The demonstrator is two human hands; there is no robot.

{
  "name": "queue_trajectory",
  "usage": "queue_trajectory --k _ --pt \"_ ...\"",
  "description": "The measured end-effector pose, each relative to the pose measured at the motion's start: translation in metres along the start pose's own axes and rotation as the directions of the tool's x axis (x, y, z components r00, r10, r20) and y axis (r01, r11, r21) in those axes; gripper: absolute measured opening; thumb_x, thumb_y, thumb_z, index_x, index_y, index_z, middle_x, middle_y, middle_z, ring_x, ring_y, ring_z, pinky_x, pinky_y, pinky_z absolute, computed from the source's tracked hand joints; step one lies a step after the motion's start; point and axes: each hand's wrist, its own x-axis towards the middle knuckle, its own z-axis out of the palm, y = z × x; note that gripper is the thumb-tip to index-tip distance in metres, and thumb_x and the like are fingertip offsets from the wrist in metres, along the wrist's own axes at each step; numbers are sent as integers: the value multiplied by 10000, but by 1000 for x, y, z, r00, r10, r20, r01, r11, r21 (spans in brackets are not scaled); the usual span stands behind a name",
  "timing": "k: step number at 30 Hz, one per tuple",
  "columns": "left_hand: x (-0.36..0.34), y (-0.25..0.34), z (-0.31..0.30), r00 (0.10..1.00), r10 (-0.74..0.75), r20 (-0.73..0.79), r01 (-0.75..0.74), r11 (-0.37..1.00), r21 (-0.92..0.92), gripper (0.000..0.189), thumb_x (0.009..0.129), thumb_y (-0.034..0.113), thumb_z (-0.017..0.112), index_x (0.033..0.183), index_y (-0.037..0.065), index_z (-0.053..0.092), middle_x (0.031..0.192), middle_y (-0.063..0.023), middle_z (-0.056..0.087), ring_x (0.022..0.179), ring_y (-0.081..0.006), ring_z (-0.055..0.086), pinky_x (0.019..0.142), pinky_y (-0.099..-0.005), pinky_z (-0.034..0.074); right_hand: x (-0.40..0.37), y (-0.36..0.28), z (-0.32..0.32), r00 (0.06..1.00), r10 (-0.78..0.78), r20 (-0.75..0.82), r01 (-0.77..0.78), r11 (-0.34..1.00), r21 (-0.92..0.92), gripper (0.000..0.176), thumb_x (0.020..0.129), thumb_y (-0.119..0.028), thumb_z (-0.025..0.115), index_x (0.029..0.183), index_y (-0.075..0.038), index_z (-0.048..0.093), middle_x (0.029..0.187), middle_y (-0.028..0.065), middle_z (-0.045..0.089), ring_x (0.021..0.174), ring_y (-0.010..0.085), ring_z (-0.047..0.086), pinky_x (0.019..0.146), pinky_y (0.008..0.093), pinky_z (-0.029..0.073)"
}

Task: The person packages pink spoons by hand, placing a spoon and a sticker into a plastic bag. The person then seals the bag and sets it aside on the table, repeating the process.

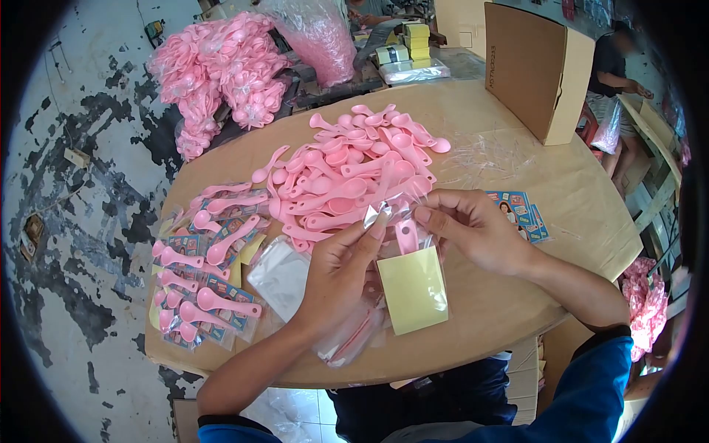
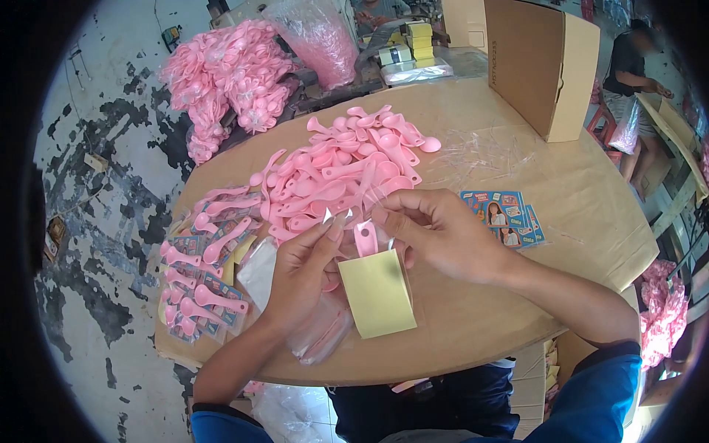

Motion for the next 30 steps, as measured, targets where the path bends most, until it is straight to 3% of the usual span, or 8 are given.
queue_trajectory --k 2,8,11,18,20,24,28,30 --pt "-1 2 1 1000 25 3 -25 999 24 341 1020 248 488 1259 20 574 892 -16 658 736 -47 621 596 -193 505 -2 -3 3 999 -30 -11 30 1000 -6 256 978 -247 576 1027 -6 643 759 -12 591 649 34 555 539 212 479" --pt "-1 -3 0 991 71 117 -75 997 32 410 974 138 565 1353 7 481 1052 -76 670 929 -106 640 802 -261 522 -1 -9 -3 998 -21 -54 21 1000 0 235 975 -222 581 1044 -7 646 763 -15 597 640 39 554 553 208 468" --pt "-3 -2 7 982 -9 189 12 1000 -19 511 924 73 624 1394 9 433 1053 -86 670 969 -126 637 865 -290 507 -2 -10 -4 998 -53 -32 53 998 -17 235 969 -215 593 1051 -5 658 781 -9 616 631 36 545 552 209 465" --pt "-4 5 3 970 -126 207 108 990 95 326 901 73 661 1199 -19 568 1003 -76 669 898 -111 650 765 -260 534 -1 -15 -12 990 -132 -53 112 952 -286 229 967 -209 596 1067 -23 686 796 -3 630 641 20 530 547 207 454" --pt "-2 1 -1 972 -88 220 62 990 123 264 897 66 665 1136 -18 593 991 -68 669 883 -109 653 745 -255 539 -1 -18 -17 992 -105 -64 87 969 -232 231 965 -212 598 1067 -24 687 821 0 643 659 22 535 567 211 458" --pt "-3 -3 2 975 -66 211 42 992 116 311 881 30 672 1171 -13 571 1005 -65 668 906 -121 653 783 -270 540 0 -38 -39 989 -84 -120 53 969 -243 239 962 -219 599 1071 -25 686 857 8 659 695 33 546 628 223 476" --pt "-6 -2 12 984 -37 173 35 999 13 330 886 29 661 1197 -3 557 1037 -63 665 951 -143 654 844 -294 539 -7 -39 -35 991 -37 129 85 917 -390 243 939 -217 634 1051 -8 681 870 22 671 721 61 573 679 240 492" --pt "-6 1 12 986 -65 152 63 998 20 324 923 66 619 1230 -6 543 1071 -68 653 979 -146 644 859 -301 538 -1 -17 -30 975 -105 195 177 896 -407 239 925 -209 652 1040 0 680 869 29 673 737 74 588 686 248 499"
